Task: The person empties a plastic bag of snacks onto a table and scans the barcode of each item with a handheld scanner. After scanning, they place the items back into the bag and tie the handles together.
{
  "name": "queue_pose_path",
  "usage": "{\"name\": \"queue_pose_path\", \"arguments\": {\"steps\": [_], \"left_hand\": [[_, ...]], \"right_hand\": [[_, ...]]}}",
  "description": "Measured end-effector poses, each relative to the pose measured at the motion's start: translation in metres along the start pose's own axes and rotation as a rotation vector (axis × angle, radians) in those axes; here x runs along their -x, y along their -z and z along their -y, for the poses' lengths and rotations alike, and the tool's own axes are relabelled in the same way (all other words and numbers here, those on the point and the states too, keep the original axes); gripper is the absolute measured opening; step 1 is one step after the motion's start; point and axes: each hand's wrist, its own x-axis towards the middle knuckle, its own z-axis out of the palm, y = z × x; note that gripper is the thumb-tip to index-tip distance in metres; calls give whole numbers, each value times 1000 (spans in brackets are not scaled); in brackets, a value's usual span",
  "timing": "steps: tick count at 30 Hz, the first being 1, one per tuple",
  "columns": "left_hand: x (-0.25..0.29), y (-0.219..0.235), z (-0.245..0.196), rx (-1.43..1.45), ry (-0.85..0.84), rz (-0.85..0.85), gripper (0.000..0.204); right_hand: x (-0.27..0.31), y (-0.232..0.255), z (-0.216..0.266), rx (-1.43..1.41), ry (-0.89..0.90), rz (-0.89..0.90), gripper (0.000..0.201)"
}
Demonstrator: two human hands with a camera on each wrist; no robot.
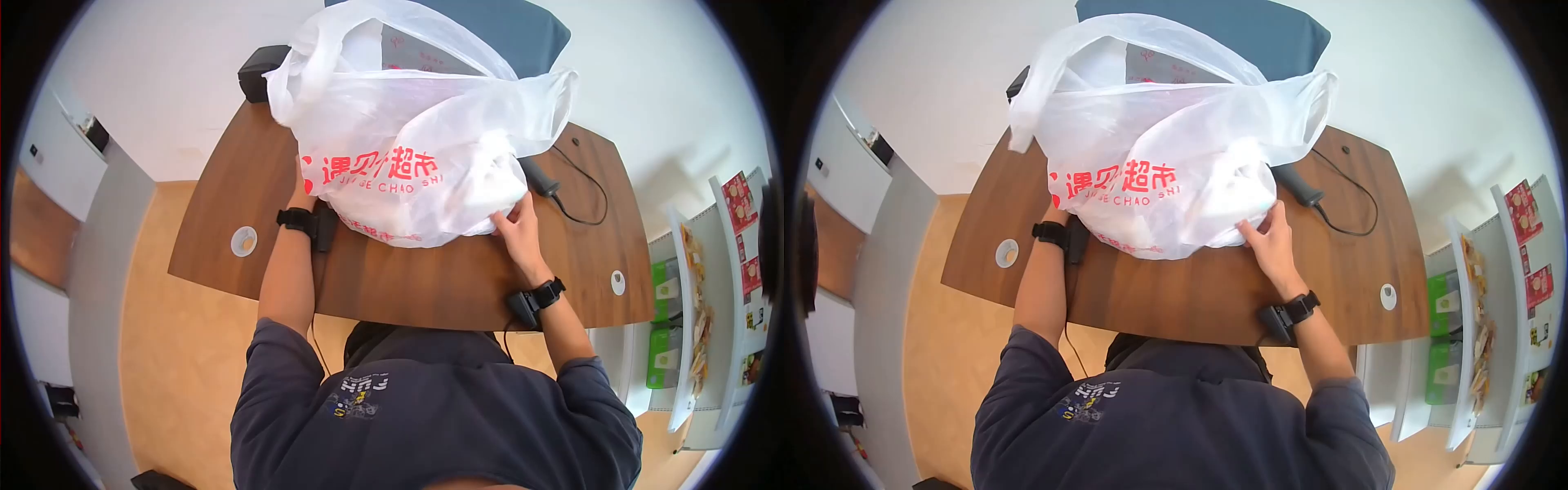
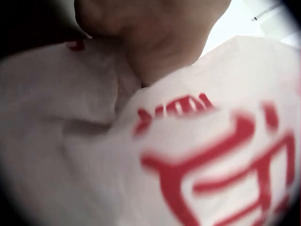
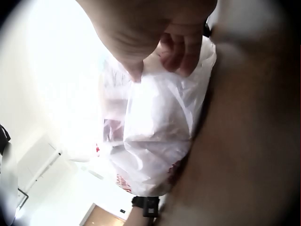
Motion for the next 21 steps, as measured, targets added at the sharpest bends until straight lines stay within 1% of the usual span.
{"name": "queue_pose_path", "arguments": {"steps": [1, 3, 4, 5, 6, 7, 8, 9, 11, 12, 13, 14, 15, 16, 18, 19, 20, 21], "left_hand": [[7, 0, -11, 48, 14, -17, 40], [15, -7, -34, 140, 48, -39, 40], [15, -10, -44, 183, 65, -41, 40], [20, -4, -52, 226, 78, -42, 40], [5, -8, -62, 269, 91, -39, 40], [23, 9, -67, 315, 105, -35, 40], [22, 9, -77, 360, 122, -26, 39], [36, 14, -88, 401, 140, -12, 39], [37, 17, -105, 493, 184, 17, 39], [41, 21, -111, 543, 212, 27, 39], [40, 29, -114, 591, 241, 32, 39], [57, 39, -120, 637, 273, 31, 39], [55, 46, -123, 683, 310, 23, 39], [56, 48, -128, 729, 348, 6, 39], [56, 52, -139, 818, 420, -48, 39], [62, 56, -137, 938, 549, -72, 41], [83, 56, -133, 935, 532, -78, 41], [95, 59, -134, 844, 431, -89, 42]], "right_hand": [[-1, -3, 7, -4, 2, -2, 38], [-4, -11, 18, -336, 21, -51, 18], [-9, -9, 25, -347, 12, -62, 18], [-12, -10, 38, -495, 88, -100, 17], [-18, -9, 52, -642, 165, -143, 18], [-21, -6, 71, -638, 227, -143, 17], [-26, 0, 87, -633, 284, -147, 16], [-30, 6, 101, -643, 273, -177, 16], [-28, 15, 119, -379, 421, -120, 15], [-23, 18, 121, -377, 406, -144, 15], [-19, 22, 120, -93, 434, -153, 19], [-16, 27, 117, 192, 453, -151, 25], [-10, 37, 103, 237, 396, -46, 48], [-4, 43, 84, 237, 384, -41, 48], [8, 50, 52, 442, 267, 97, 71], [13, 53, 46, 258, 154, 227, 91], [23, 53, 33, 253, 171, 224, 91], [24, 53, 27, 210, 159, 304, 93]]}}
